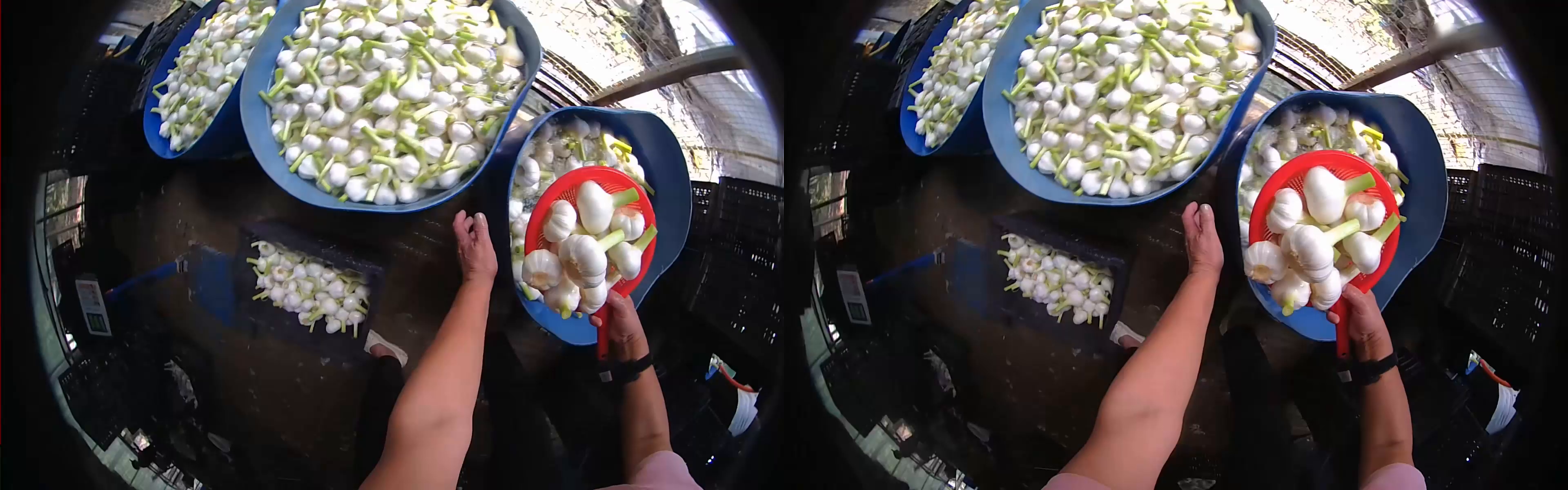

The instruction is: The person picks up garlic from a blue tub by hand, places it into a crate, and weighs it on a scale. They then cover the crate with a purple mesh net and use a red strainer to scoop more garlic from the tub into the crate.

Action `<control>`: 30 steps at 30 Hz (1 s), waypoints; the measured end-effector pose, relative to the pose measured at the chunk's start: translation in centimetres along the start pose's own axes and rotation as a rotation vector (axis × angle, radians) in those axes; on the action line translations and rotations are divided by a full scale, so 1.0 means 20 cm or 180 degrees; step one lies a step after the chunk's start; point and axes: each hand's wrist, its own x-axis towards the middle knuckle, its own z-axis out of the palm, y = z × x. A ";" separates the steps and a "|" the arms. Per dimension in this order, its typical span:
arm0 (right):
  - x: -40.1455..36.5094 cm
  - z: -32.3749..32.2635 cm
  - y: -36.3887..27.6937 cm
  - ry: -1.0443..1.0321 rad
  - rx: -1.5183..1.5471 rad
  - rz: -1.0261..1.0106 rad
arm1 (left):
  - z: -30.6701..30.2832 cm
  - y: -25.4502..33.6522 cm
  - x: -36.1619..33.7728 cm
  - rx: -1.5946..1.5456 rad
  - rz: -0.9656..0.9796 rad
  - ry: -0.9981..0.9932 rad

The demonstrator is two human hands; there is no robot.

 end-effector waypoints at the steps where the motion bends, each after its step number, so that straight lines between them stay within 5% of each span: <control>1: -0.04 0.07 0.03 0.0037 -0.0083 0.0007 | -0.16 -0.04 -0.08 0.0075 -0.0038 0.0064; 9: -0.25 0.90 0.43 -0.0544 -0.0104 0.1037 | -1.61 -0.63 -0.88 0.0419 -0.1017 0.0462; 13: -0.26 1.32 0.64 -0.0874 -0.0416 0.1422 | -1.99 -0.57 -1.21 0.0487 -0.1351 0.0647; 18: -0.18 1.90 0.94 -0.1369 -0.0621 0.1385 | -2.15 -0.63 -1.42 0.0115 -0.1342 0.0725; 21: 0.10 2.14 1.34 -0.0402 -0.1532 0.0659 | -2.16 -0.82 -1.46 0.0042 -0.1122 0.0768; 22: 0.13 2.21 1.39 0.0538 -0.2230 0.0658 | -2.15 -0.86 -1.45 -0.0043 -0.1054 0.0800; 26: 0.11 1.91 1.58 0.0802 -0.1731 0.0419 | -2.19 -0.77 -1.46 0.0160 -0.1106 0.0844; 30: -0.11 1.67 1.19 0.0561 -0.1028 0.0413 | -2.17 -0.73 -1.35 0.0266 -0.1460 0.0924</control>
